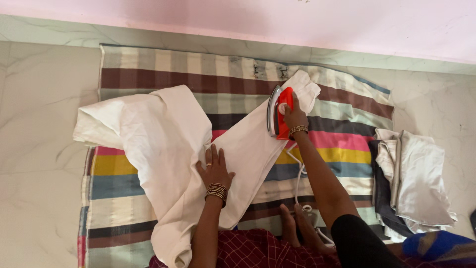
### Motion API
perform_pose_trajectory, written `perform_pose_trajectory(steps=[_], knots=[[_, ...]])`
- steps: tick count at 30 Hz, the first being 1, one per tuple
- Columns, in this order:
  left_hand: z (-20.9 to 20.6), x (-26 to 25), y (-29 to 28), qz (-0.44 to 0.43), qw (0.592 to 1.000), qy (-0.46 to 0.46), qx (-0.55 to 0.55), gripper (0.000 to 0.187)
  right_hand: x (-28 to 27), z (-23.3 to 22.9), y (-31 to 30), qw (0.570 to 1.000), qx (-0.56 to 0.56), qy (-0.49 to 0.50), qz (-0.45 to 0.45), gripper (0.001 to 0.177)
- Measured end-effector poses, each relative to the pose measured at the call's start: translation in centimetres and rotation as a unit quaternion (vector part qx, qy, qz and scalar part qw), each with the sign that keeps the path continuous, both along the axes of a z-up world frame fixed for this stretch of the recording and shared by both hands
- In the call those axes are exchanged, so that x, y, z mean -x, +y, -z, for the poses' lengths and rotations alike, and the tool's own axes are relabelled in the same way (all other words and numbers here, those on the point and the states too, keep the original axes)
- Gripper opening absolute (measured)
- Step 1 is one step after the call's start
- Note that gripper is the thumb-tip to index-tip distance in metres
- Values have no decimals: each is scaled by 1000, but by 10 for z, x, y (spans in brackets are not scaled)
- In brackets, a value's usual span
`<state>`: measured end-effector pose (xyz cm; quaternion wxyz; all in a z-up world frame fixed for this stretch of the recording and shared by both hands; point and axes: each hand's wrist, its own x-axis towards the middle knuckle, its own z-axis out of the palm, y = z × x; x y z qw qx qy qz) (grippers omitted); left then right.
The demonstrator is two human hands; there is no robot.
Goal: The person irons a white pair of trousers on a striped mat on the floor. They smooth the fabric, use a red electric iron to press the legs and waist, and then fold the garment.
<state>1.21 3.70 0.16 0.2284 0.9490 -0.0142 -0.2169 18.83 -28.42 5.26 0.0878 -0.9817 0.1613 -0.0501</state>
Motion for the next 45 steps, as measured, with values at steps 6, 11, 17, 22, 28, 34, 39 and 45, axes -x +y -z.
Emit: perform_pose_trajectory(steps=[6, 11, 17, 22, 28, 34, 39, 45], knots=[[-2, 1, 1, 4, 1000, 4, 1, 103, 14, 1, -1, 996, -72, 53, 22, 66], [2, -2, 0, -2, 1000, -1, 6, 102, -33, 13, -5, 996, -3, -25, 87, 62], [7, -6, -6, -1, 1000, -2, 0, 104, -38, -2, -8, 995, -92, -12, 41, 64], [17, -3, -10, -5, 1000, -16, -6, 107, 37, -14, 21, 990, -126, 9, -62, 62], [22, -5, -4, 8, 1000, -20, 1, 110, 132, -6, 75, 978, -77, 9, -192, 63], [28, 5, -3, 0, 999, -48, 15, 109, 163, -1, 54, 983, 39, 41, -177, 61], [19, -2, -1, 3, 999, -39, 3, 110, 113, -24, 13, 988, -143, -27, -60, 60], [16, -4, -1, 5, 1000, -24, -1, 109, 170, -1, 36, 987, -74, 4, -146, 62]])
